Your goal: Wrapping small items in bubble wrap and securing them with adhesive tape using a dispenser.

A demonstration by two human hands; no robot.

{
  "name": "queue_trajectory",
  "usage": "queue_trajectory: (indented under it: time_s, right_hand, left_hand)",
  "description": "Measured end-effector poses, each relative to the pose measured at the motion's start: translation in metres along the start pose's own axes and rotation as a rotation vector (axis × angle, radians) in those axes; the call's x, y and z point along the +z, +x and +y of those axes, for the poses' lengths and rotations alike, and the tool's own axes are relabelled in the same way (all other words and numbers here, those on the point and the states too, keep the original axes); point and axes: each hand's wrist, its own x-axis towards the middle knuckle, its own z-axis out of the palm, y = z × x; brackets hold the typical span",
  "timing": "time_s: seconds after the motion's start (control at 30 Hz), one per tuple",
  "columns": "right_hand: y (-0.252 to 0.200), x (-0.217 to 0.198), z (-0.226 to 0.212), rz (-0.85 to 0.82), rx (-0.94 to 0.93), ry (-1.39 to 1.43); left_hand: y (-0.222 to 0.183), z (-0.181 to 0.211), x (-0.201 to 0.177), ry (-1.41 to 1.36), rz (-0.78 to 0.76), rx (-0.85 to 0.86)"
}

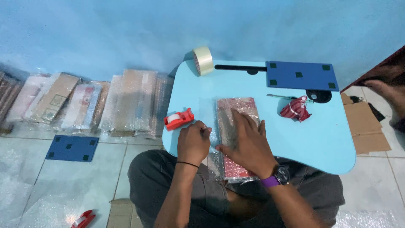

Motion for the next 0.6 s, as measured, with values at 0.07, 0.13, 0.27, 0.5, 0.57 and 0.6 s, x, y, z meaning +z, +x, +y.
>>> queue_trajectory:
  time_s: [0.07, 0.13, 0.27, 0.5, 0.57, 0.6]
  right_hand:
    - [0.0, 0.007, 0.004, -0.01, 0.048, -0.009]
    - [0.003, 0.009, 0.003, -0.009, 0.084, -0.022]
    - [0.002, 0.008, 0.003, 0.018, 0.109, 0.006]
    - [0.001, 0.007, 0.0, 0.033, 0.12, 0.164]
    - [-0.001, 0.007, 0.007, 0.016, 0.108, 0.205]
    - [-0.001, 0.006, 0.01, 0.0, 0.097, 0.247]
  left_hand:
    - [-0.007, 0.003, -0.007, -0.069, -0.015, -0.027]
    - [-0.009, 0.005, -0.013, -0.14, -0.015, -0.046]
    - [-0.014, 0.006, -0.018, -0.219, -0.029, -0.056]
    - [-0.028, 0.032, -0.033, -0.267, -0.037, -0.024]
    - [-0.028, 0.043, -0.03, -0.284, -0.043, -0.017]
    - [-0.029, 0.048, -0.029, -0.299, -0.05, -0.009]
